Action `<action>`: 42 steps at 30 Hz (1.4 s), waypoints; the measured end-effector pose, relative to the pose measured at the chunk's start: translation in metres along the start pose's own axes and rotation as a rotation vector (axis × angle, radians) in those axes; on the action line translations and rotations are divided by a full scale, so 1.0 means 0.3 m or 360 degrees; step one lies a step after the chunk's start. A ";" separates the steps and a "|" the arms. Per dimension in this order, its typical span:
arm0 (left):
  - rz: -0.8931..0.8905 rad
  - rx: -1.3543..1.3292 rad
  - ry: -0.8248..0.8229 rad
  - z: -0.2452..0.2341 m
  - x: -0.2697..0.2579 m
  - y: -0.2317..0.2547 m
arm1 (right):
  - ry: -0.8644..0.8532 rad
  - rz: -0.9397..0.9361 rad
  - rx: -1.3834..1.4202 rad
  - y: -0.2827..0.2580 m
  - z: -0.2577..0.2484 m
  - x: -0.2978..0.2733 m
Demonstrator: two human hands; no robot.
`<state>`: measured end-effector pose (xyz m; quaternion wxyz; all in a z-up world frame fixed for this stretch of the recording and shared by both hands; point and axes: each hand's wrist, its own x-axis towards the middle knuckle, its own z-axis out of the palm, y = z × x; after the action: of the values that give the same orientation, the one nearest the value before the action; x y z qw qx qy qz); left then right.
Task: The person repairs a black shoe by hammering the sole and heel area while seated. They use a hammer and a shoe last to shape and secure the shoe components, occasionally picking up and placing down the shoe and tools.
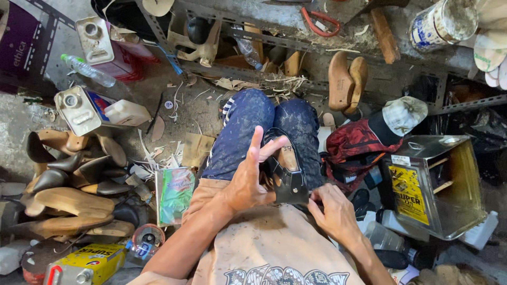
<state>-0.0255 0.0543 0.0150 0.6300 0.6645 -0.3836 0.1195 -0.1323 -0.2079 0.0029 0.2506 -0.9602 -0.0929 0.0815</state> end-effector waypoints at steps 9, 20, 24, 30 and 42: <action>0.0009 0.0061 -0.0073 -0.058 0.022 0.016 | -0.0033 0.0288 -0.0001 -0.011 0.035 -0.017; -0.0462 0.0315 0.0468 -0.141 -0.024 -0.098 | 0.0761 -0.0183 0.0033 -0.079 -0.079 0.163; -0.0754 0.0370 0.0327 -0.189 -0.158 -0.138 | 0.0792 -0.0324 -0.0074 -0.114 -0.088 0.263; -0.0603 0.0585 0.0274 -0.198 -0.149 -0.116 | 0.0789 -0.0637 -0.0202 -0.169 -0.052 0.370; -0.0158 0.0716 0.0495 -0.143 0.028 -0.191 | 0.0891 -0.0889 -0.0311 -0.198 -0.084 0.573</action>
<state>0.0320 0.0860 -0.0147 0.5231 0.7793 -0.2132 0.2713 0.0312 -0.1311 0.0353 0.1864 -0.9024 -0.2856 -0.2635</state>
